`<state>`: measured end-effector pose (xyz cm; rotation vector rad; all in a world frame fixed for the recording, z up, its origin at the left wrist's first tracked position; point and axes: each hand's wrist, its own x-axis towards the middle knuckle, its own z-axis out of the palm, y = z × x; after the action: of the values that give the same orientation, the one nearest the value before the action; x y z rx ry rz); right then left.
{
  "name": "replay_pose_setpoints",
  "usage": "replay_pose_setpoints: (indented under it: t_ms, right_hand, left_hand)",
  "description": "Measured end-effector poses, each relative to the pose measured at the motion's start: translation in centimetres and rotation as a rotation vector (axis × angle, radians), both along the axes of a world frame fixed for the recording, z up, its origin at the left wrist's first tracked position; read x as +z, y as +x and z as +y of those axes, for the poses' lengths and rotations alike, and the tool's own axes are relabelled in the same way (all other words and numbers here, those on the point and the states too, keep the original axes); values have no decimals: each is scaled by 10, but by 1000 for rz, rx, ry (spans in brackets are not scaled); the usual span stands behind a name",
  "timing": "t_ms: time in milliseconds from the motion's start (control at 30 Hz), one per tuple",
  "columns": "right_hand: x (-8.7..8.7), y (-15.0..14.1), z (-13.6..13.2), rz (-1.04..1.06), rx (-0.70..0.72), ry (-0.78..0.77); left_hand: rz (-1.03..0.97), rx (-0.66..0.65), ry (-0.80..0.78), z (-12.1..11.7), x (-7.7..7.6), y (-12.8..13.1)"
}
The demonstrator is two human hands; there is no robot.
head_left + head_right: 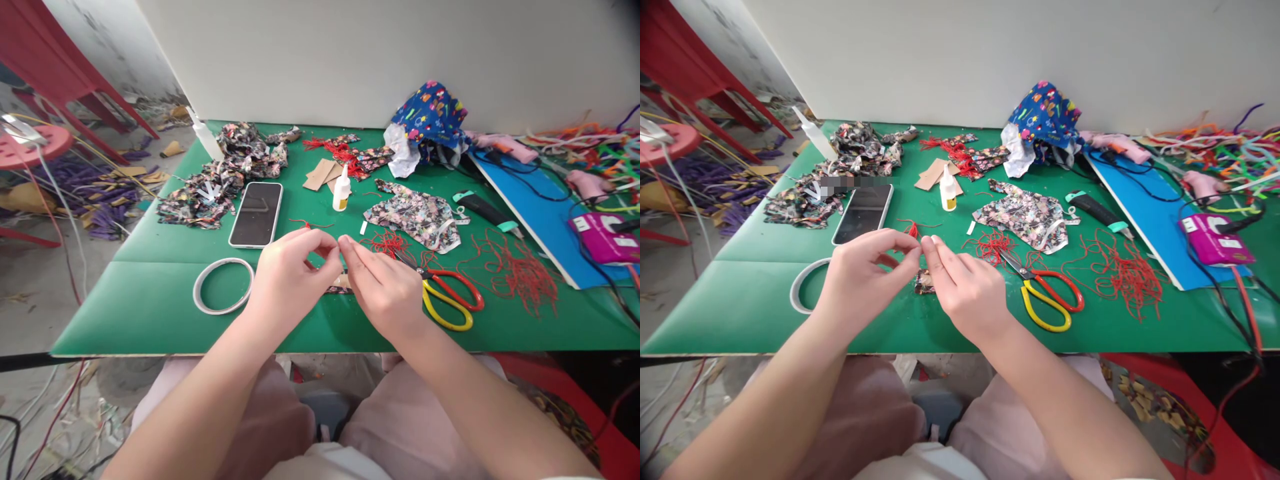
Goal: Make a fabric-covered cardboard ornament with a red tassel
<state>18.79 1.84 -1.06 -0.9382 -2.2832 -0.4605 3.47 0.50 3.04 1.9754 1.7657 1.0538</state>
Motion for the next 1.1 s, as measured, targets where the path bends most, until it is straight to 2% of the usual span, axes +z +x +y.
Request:
replay_pose_setpoints:
  t_ms: [467, 700, 800, 900, 1033, 1100]
  right_hand:
    - [-1, -1, 2, 8, -4, 1]
    - [-4, 0, 2, 21, -1, -43]
    - [-5, -1, 2, 87, 16, -104]
    - [-1, -3, 2, 332, 86, -309]
    - [6, -3, 5, 804, 323, -965]
    - [10, -1, 7, 1022, 432, -1243]
  left_hand:
    - [4, 6, 9, -1, 0, -1]
    - [-26, 3, 8, -2, 1, 0]
    - [-42, -24, 5, -2, 2, -1]
    - [-79, -34, -11, -2, 4, -3]
    - [-175, 1, -72, 2, 5, -11]
    - [-239, 5, -124, 6, 1, -17]
